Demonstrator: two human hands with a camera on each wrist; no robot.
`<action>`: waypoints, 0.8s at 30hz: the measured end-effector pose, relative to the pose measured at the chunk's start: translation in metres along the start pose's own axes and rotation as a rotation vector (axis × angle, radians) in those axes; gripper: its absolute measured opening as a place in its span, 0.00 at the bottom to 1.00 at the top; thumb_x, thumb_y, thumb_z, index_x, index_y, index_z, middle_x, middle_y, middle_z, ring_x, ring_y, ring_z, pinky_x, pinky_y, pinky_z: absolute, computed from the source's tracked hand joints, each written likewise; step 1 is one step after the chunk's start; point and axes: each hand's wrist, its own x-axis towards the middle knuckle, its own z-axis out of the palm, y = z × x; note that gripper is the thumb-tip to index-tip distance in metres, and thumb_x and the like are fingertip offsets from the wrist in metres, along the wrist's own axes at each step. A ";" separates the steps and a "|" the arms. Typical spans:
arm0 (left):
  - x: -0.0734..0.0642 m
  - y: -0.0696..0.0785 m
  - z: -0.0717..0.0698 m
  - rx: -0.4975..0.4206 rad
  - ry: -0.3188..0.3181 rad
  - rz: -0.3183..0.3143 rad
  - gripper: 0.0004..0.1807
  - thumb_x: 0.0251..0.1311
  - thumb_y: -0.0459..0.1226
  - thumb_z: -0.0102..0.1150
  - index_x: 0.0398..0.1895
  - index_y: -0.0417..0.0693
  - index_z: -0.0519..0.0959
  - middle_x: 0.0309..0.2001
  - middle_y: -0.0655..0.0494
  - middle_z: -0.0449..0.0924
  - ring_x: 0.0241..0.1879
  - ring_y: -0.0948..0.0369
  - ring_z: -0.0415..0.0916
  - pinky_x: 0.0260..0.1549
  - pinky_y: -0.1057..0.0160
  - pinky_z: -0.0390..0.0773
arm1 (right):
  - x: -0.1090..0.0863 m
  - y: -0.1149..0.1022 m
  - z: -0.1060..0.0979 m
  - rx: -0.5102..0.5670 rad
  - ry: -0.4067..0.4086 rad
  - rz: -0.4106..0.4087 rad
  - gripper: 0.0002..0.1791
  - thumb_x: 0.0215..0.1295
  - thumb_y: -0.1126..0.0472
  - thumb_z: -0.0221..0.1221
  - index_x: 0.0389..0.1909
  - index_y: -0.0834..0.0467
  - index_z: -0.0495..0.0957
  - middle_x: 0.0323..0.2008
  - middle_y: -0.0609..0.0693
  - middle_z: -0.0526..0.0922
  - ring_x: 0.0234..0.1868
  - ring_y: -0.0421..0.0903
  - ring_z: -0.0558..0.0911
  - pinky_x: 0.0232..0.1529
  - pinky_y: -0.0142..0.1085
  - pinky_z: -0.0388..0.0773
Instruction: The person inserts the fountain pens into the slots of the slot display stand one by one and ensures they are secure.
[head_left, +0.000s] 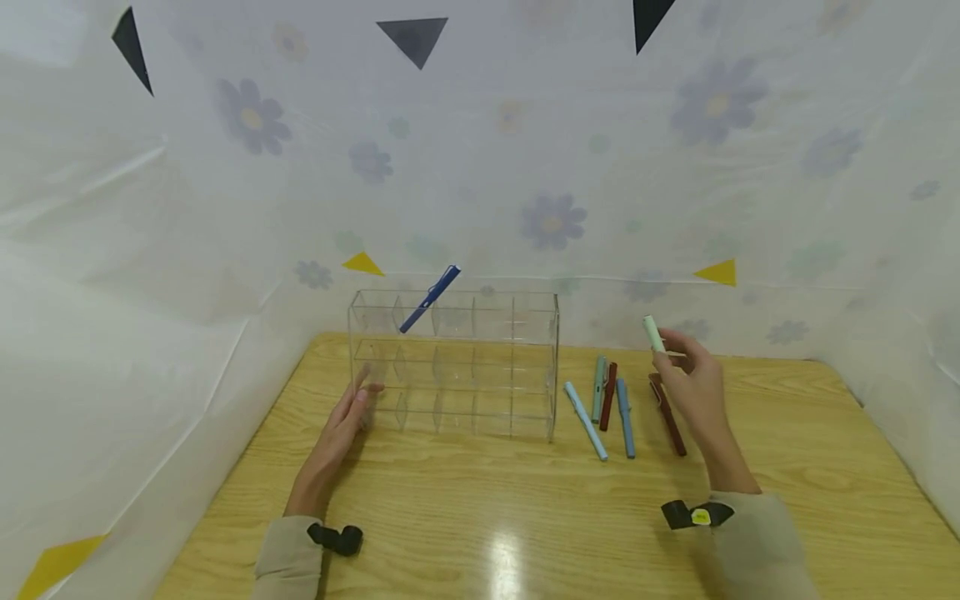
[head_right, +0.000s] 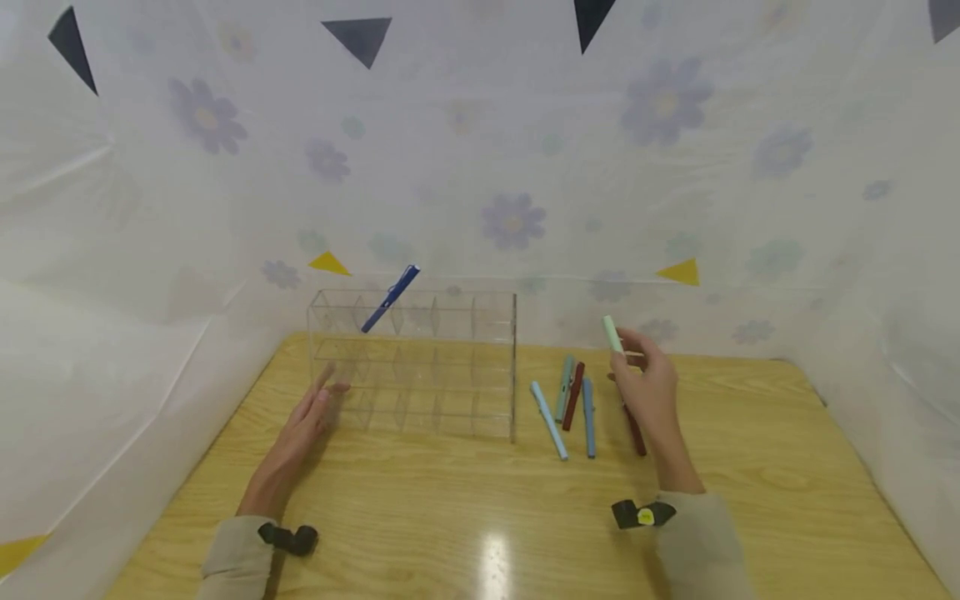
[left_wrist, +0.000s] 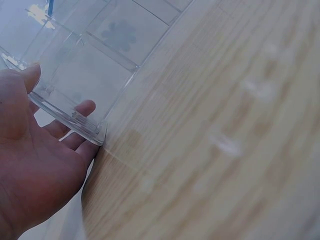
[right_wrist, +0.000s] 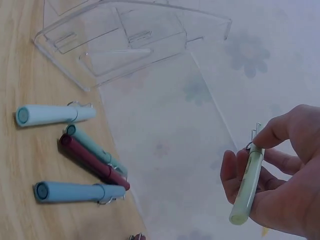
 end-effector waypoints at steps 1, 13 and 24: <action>0.000 0.000 0.000 0.003 -0.002 0.005 0.30 0.85 0.45 0.30 0.85 0.56 0.44 0.71 0.35 0.64 0.76 0.40 0.50 0.66 0.36 0.49 | 0.002 -0.003 0.002 0.005 -0.001 -0.015 0.22 0.76 0.66 0.53 0.68 0.66 0.73 0.52 0.61 0.77 0.42 0.36 0.80 0.37 0.30 0.83; 0.003 0.003 0.000 0.006 -0.012 0.014 0.30 0.85 0.44 0.29 0.85 0.50 0.42 0.71 0.34 0.64 0.73 0.40 0.54 0.59 0.46 0.58 | 0.015 -0.062 0.024 0.019 -0.007 -0.124 0.20 0.75 0.66 0.57 0.63 0.69 0.75 0.51 0.66 0.80 0.45 0.41 0.80 0.38 0.24 0.77; 0.001 0.001 -0.001 0.008 -0.010 0.009 0.30 0.85 0.45 0.29 0.85 0.52 0.42 0.71 0.34 0.64 0.73 0.39 0.54 0.59 0.48 0.60 | 0.043 -0.074 0.038 0.081 -0.082 -0.195 0.28 0.74 0.65 0.60 0.73 0.54 0.69 0.48 0.60 0.80 0.42 0.47 0.84 0.35 0.32 0.83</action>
